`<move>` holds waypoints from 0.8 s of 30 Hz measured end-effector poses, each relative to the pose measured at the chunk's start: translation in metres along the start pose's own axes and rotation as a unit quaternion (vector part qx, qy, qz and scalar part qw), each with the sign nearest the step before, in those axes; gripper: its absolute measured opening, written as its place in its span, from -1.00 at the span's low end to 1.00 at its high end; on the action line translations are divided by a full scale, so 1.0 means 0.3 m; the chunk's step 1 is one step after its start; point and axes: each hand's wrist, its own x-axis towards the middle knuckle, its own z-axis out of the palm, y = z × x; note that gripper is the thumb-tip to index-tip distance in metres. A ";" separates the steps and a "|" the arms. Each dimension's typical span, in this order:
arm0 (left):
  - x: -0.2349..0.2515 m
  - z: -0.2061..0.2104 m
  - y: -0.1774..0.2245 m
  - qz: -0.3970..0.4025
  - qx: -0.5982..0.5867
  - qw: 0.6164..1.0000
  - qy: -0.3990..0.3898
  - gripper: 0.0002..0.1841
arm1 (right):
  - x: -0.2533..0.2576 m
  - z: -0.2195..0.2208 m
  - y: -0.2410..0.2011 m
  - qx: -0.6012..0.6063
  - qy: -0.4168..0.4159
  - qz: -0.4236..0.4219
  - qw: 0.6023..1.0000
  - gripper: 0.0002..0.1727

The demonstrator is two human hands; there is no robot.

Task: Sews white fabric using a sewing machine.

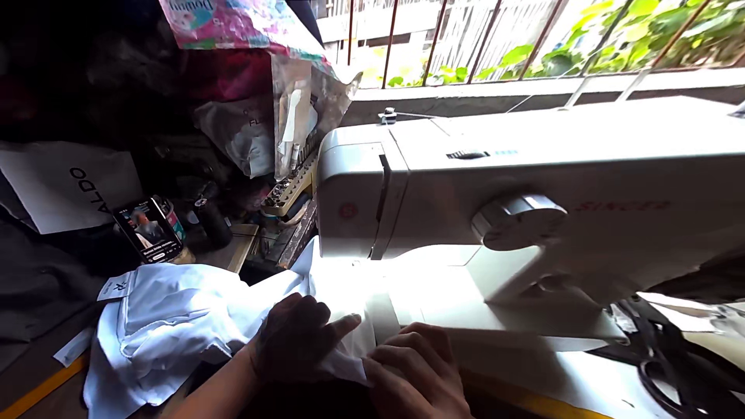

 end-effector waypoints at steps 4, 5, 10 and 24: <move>-0.020 0.019 -0.004 -0.028 0.009 0.999 -0.014 -0.71 | -0.016 0.014 -0.008 0.013 -0.015 0.003 1.000 -0.90; -0.027 0.021 -0.008 -0.021 0.011 1.000 -0.012 -0.71 | -0.016 0.012 -0.009 0.011 -0.018 0.002 1.000 -0.90; -0.047 0.011 -0.038 0.017 0.003 0.999 -0.051 -0.83 | -0.019 0.007 -0.011 0.003 -0.021 0.002 1.000 -0.91; -0.059 0.086 -0.053 -0.011 -0.025 1.000 -0.014 -0.76 | -0.023 0.012 -0.019 0.012 -0.035 0.004 0.999 -0.89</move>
